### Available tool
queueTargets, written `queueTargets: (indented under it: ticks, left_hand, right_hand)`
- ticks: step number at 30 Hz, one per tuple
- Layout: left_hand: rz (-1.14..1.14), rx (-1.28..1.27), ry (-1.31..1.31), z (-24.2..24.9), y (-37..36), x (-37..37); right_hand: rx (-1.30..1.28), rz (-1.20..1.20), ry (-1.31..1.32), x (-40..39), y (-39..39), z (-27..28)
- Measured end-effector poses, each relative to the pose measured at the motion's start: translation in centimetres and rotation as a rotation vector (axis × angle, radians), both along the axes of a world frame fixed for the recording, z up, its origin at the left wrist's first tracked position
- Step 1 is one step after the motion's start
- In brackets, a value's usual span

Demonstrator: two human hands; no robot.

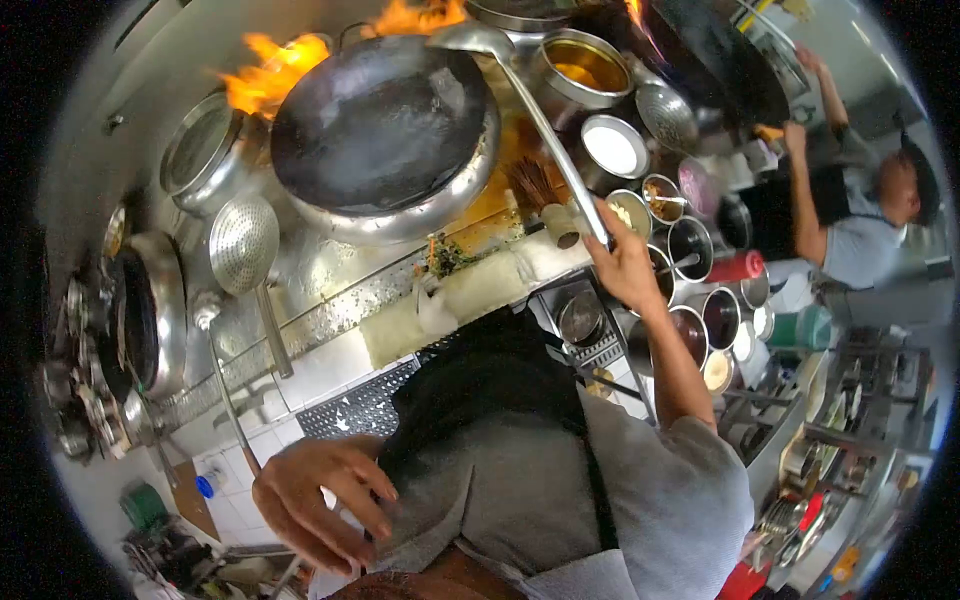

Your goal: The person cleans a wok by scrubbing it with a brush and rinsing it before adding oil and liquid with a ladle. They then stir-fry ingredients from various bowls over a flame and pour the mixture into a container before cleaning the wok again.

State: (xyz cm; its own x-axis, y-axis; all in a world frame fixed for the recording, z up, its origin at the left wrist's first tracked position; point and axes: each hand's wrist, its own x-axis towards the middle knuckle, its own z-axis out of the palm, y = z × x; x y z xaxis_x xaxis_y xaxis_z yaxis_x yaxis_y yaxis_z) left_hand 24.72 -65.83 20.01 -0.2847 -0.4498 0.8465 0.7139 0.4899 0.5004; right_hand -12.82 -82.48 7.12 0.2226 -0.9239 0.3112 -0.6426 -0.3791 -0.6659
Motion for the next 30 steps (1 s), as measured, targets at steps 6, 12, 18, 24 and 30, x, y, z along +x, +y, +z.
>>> queueTargets:
  ticks: [6, 12, 18, 24, 30]
  left_hand:
    - [0.065, 0.226, -0.284, -3.1, -2.6, 0.1]
    - [0.307, 0.271, -0.631, -3.8, -4.0, -1.9]
    - [0.379, 0.319, -0.956, -4.3, -3.6, -2.8]
    - [0.489, 0.423, -1.064, -6.2, -1.8, -2.8]
    - [0.727, 0.569, -1.14, -7.4, 0.1, -2.8]
  right_hand:
    - [0.366, -0.259, 0.083, -1.6, 4.1, -3.2]
    - [-0.05, -0.213, 0.156, -3.7, 3.3, -13.3]
    - [0.052, -0.262, 0.412, -1.8, 1.1, -11.7]
    - [0.178, -0.248, 0.762, 3.9, -5.2, -10.1]
    - [0.489, -0.05, 0.878, 4.0, -9.5, -10.2]
